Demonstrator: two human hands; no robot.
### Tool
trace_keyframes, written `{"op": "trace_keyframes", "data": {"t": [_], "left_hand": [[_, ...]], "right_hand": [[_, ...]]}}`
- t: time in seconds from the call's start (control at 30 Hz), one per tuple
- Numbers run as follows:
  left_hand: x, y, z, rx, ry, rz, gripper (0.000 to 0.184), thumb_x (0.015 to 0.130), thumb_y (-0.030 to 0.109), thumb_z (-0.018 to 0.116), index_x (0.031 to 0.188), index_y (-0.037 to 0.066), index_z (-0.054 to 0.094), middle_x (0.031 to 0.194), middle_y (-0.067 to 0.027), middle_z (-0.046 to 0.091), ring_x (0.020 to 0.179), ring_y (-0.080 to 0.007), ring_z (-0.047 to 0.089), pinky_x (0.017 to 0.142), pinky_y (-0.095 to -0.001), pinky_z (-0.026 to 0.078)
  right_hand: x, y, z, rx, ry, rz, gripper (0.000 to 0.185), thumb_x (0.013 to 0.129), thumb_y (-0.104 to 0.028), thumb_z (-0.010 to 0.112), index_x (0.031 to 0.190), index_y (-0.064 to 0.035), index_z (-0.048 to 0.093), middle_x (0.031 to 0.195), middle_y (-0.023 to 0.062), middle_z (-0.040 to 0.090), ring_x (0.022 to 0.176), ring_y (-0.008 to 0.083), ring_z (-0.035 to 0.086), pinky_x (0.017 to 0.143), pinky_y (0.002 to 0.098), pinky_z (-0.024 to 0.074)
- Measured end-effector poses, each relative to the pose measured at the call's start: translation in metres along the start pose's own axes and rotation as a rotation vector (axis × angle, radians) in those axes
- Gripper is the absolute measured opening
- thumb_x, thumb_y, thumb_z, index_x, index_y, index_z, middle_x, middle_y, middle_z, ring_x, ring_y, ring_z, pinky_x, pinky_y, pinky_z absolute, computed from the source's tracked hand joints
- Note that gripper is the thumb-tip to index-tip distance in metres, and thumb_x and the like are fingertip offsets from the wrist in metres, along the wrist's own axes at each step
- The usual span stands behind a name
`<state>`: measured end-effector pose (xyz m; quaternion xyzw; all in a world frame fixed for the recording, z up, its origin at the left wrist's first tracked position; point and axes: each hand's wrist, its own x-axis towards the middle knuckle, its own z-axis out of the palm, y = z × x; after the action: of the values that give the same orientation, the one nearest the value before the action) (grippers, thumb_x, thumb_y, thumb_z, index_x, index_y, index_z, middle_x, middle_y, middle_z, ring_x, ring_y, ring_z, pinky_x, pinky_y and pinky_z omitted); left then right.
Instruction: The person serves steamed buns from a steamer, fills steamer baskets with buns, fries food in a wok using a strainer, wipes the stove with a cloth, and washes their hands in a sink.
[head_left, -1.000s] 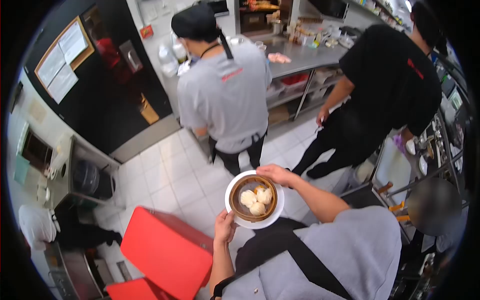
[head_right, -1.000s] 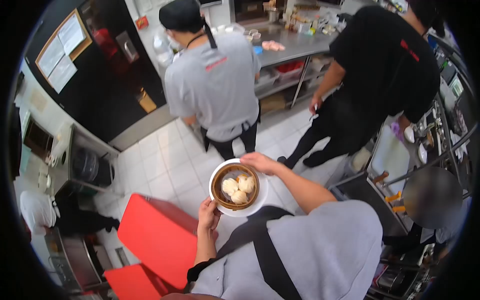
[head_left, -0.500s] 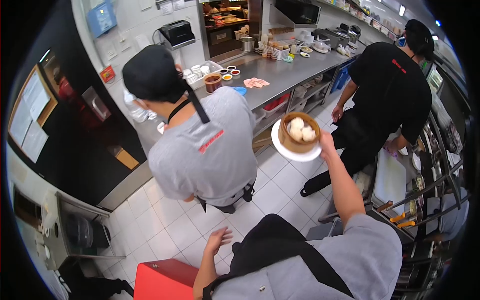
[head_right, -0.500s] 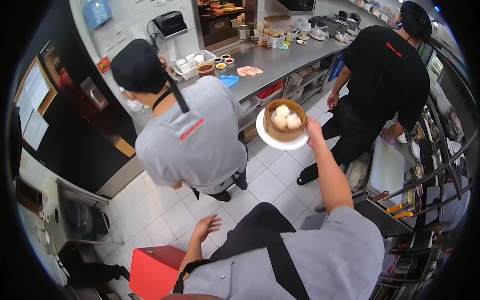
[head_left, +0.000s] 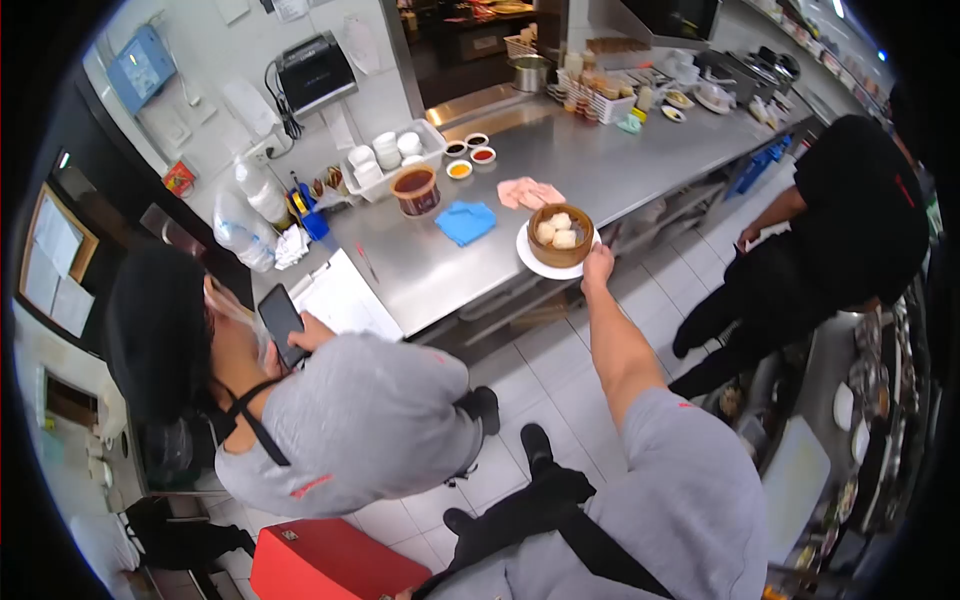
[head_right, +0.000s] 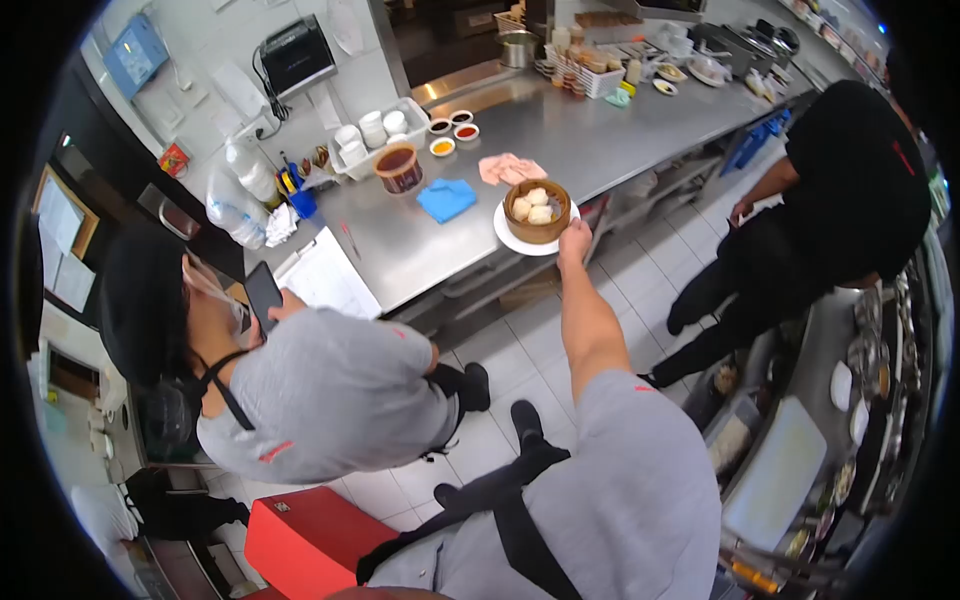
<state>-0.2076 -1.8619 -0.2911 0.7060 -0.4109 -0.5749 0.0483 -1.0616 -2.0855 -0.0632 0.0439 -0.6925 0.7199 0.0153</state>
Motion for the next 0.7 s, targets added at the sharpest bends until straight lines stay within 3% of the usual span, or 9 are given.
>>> {"op": "trace_keyframes", "data": {"t": [0.03,0.17,0.37,0.4,0.5,0.57,0.63,0.67,0.7], "left_hand": [[-0.013,0.02,0.016,-0.027,0.01,0.001,0.017,0.091,0.012,0.052,0.086,-0.001,0.062,0.085,-0.0153,0.066,0.065,-0.0222,0.063,0.051,-0.0377,0.05],[-0.047,0.087,0.061,-0.06,0.017,0.017,0.018,0.092,0.012,0.052,0.088,-0.002,0.062,0.084,-0.0154,0.066,0.064,-0.0222,0.063,0.051,-0.0374,0.049],[-0.059,0.13,0.08,-0.066,0.021,0.056,0.019,0.092,0.012,0.052,0.091,-0.003,0.063,0.084,-0.0156,0.067,0.064,-0.0222,0.062,0.05,-0.037,0.049],[-0.06,0.134,0.081,-0.074,0.021,0.068,0.019,0.092,0.013,0.052,0.092,-0.003,0.063,0.084,-0.0157,0.067,0.064,-0.0222,0.062,0.05,-0.037,0.049],[-0.059,0.137,0.082,-0.11,0.014,0.121,0.02,0.093,0.013,0.052,0.093,-0.003,0.064,0.084,-0.0158,0.067,0.063,-0.0221,0.062,0.05,-0.0368,0.049],[-0.056,0.135,0.075,-0.14,-0.002,0.2,0.02,0.093,0.013,0.052,0.094,-0.003,0.064,0.084,-0.0158,0.067,0.063,-0.0221,0.062,0.05,-0.0366,0.049],[-0.059,0.15,0.075,-0.203,-0.034,0.312,0.021,0.093,0.013,0.052,0.095,-0.004,0.064,0.084,-0.0159,0.067,0.063,-0.0221,0.062,0.05,-0.0365,0.049],[0.027,0.069,0.07,-0.385,-0.024,0.184,0.03,0.096,0.018,0.05,0.106,-0.007,0.063,0.087,-0.0165,0.067,0.065,-0.0223,0.063,0.053,-0.0351,0.052],[0.007,0.095,0.067,-0.109,0.016,0.272,0.035,0.098,0.024,0.048,0.108,-0.006,0.062,0.085,-0.0135,0.067,0.065,-0.0206,0.063,0.055,-0.033,0.053]], "right_hand": [[0.013,0.01,0.019,0.054,-0.032,0.037,0.03,0.099,-0.021,0.049,0.1,0.0066,0.062,0.096,0.0266,0.065,0.087,0.0375,0.061,0.081,0.045,0.045],[0.029,-0.005,0.061,-0.188,-0.059,0.111,0.036,0.099,-0.024,0.045,0.104,0.0067,0.063,0.108,0.0297,0.063,0.103,0.0472,0.058,0.089,0.0505,0.0443],[0.063,0.041,0.126,0.067,-0.353,0.425,0.037,0.089,-0.019,0.053,0.112,0.0087,0.063,0.108,0.0277,0.066,0.099,0.0402,0.066,0.08,0.0455,0.0514],[0.062,0.047,0.126,0.093,-0.399,0.376,0.03,0.09,-0.016,0.051,0.105,0.0085,0.062,0.092,0.0166,0.065,0.074,0.0262,0.066,0.058,0.0396,0.0518],[0.071,0.083,0.111,-0.097,-0.691,0.235,0.028,0.092,-0.013,0.05,0.11,0.0045,0.063,0.089,0.0125,0.066,0.071,0.0231,0.066,0.058,0.0346,0.053],[0.047,0.109,0.077,-0.021,-0.539,-0.036,0.027,0.094,-0.014,0.05,0.112,0.0021,0.063,0.09,0.0121,0.066,0.071,0.0221,0.067,0.058,0.0329,0.0535],[-0.018,0.059,0.0,0.314,-0.499,0.343,0.027,0.095,-0.017,0.052,0.111,0.0009,0.064,0.089,0.0099,0.066,0.069,0.0194,0.066,0.057,0.0305,0.0528],[-0.045,0.072,-0.034,0.42,-0.484,0.412,0.026,0.093,-0.017,0.055,0.111,-0.0005,0.065,0.087,0.0092,0.066,0.068,0.0186,0.065,0.056,0.0306,0.0521],[-0.072,0.095,-0.068,0.361,-0.526,0.361,0.019,0.09,-0.015,0.057,0.099,-0.0006,0.065,0.081,0.0094,0.065,0.064,0.0192,0.063,0.054,0.0316,0.051]]}}
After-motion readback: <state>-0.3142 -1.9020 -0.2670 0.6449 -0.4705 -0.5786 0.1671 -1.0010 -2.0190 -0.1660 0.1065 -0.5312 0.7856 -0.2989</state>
